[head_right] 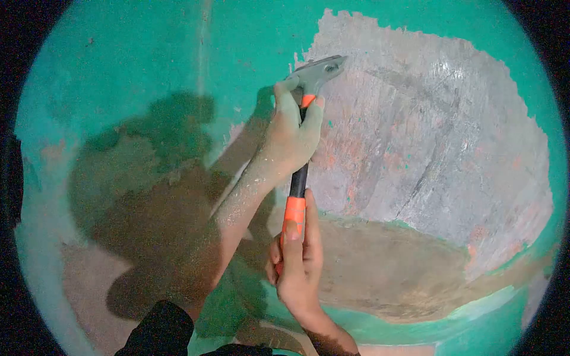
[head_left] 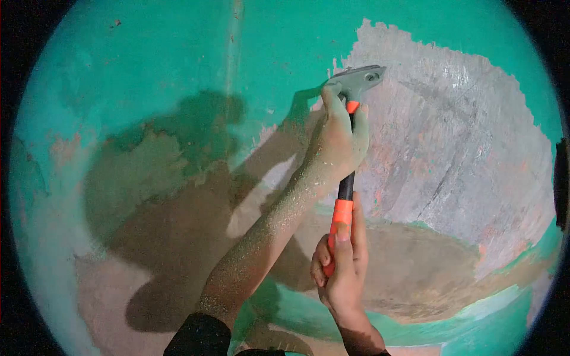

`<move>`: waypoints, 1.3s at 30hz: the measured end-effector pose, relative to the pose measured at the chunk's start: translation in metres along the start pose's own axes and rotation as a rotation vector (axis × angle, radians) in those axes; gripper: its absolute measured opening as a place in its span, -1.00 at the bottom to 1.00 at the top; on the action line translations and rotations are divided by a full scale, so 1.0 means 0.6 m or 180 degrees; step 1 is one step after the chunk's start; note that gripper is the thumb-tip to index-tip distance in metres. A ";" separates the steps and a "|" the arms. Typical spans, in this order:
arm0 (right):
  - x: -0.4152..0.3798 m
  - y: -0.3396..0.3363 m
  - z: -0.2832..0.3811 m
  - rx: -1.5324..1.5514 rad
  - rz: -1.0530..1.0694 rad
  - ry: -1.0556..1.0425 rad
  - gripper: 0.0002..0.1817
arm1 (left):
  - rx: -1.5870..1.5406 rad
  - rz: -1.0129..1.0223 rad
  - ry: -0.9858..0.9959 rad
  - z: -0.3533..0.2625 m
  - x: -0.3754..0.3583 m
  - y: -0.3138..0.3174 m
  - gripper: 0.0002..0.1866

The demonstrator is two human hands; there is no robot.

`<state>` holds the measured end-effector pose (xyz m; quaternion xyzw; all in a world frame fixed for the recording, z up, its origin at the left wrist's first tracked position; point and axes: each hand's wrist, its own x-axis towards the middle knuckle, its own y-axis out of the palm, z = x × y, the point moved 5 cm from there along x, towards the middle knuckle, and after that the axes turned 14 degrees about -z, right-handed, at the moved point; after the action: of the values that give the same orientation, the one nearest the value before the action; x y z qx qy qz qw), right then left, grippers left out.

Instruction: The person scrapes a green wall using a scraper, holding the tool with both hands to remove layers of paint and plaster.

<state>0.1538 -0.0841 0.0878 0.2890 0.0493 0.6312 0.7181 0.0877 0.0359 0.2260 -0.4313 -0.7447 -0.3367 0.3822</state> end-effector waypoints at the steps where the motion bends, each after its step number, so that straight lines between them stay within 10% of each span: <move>1: 0.004 0.006 0.009 0.0021 0.0028 -0.0066 -0.33 | -0.0032 0.0014 -0.0052 -0.006 0.003 -0.001 -0.47; 8: -0.005 -0.017 0.016 -0.0245 0.0186 -0.0296 -0.34 | -0.0098 -0.0170 -0.0101 0.009 -0.015 -0.003 -0.56; 14: -0.005 -0.022 0.036 -0.0118 0.0035 -0.0025 -0.35 | -0.2052 0.0220 -0.3085 -0.008 -0.036 0.017 -0.51; 39: -0.012 0.011 0.053 -0.0030 0.0303 -0.0117 -0.36 | -0.1521 0.0289 -0.3018 0.016 0.022 0.029 -0.42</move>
<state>0.1605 -0.1019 0.1154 0.2992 0.0194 0.6594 0.6894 0.0964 0.0561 0.2355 -0.6430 -0.7188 -0.2482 -0.0911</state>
